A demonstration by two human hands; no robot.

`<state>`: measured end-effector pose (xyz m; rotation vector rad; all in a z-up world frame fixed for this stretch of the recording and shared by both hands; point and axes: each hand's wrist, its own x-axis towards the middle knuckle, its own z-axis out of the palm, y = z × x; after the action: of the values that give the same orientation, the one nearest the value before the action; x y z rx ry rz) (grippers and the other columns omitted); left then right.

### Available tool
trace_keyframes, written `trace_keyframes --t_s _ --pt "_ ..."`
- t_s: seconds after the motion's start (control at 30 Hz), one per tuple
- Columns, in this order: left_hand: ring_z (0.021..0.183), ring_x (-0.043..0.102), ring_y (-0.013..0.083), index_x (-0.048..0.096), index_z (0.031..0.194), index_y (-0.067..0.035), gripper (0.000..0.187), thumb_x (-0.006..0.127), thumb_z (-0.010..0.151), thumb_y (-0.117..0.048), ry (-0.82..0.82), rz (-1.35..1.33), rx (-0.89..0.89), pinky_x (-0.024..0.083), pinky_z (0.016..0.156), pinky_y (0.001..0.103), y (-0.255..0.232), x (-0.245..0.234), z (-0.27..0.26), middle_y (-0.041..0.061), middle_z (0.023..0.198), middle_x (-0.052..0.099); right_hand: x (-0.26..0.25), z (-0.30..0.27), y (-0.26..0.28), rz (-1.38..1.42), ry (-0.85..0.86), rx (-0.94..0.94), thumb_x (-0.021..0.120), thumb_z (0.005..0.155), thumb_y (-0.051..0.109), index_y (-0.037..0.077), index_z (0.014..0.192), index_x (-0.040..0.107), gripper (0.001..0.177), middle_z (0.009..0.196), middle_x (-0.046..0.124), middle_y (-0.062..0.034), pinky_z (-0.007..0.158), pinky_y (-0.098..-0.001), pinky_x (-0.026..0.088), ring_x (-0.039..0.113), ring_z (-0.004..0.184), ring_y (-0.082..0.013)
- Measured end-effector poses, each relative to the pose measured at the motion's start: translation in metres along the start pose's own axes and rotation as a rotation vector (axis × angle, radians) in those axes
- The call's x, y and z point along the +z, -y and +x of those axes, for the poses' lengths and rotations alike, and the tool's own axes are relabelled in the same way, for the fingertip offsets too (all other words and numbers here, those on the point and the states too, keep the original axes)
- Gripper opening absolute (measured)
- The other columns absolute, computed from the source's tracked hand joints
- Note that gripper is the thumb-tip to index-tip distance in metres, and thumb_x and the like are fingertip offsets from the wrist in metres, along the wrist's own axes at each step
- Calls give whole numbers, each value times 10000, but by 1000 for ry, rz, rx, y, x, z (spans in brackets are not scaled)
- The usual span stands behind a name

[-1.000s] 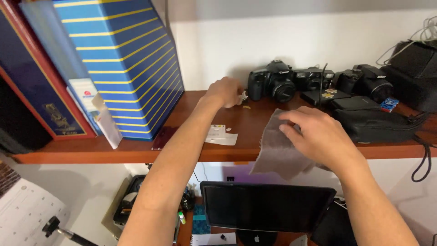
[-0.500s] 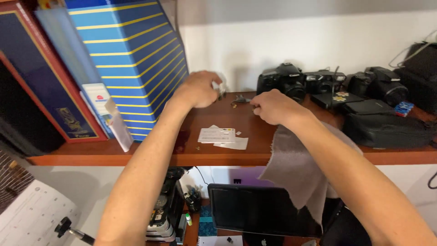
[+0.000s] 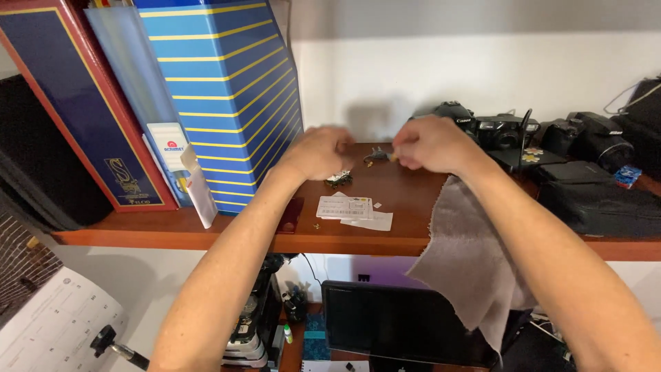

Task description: The person cleans a wooden shelf and desk area using a cloth, wiping surfaces and handling small items like keys and papers. They also wipe several cameras and a camera bag, then place them back on the shelf. The person organizes papers into a purple folder and moves items between the shelf and a plastic bin on the floor.

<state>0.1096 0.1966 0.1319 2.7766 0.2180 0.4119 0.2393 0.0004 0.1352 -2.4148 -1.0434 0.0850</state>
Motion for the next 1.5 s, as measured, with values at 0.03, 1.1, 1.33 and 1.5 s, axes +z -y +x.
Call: trace_keyframes --t_s 0.03,1.1,1.33,1.5 --pt "1199 657 419 740 1213 -160 413 731 817 -279 2 -1 2 525 1025 541 -6 2 -1 147 1146 759 2 -2 4 0 -1 3 620 984 235 98 1289 705 345 1012 796 -115 882 -394 599 778 904 -227" --pt "932 780 298 717 1183 27 281 613 926 -16 -291 -1064 -53 680 781 382 5 39 5 274 1062 745 0 -14 50 198 -186 -197 773 822 224 201 1348 626 547 1054 739 -85 838 -353 605 734 961 -192" --pt "888 695 86 740 1162 -96 245 715 919 -78 -304 -1187 23 604 765 195 22 49 7 68 1013 766 8 -6 40 330 -143 -265 774 818 107 45 1274 683 469 1045 699 -171 779 -414 638 748 932 -275" --pt "1151 654 216 664 1360 -165 421 718 945 -118 -419 -1325 154 455 1073 586 22 45 3 129 1111 770 17 3 48 678 -179 -281 837 832 118 -31 1253 609 501 1018 659 -185 747 -364 678 749 874 -245"
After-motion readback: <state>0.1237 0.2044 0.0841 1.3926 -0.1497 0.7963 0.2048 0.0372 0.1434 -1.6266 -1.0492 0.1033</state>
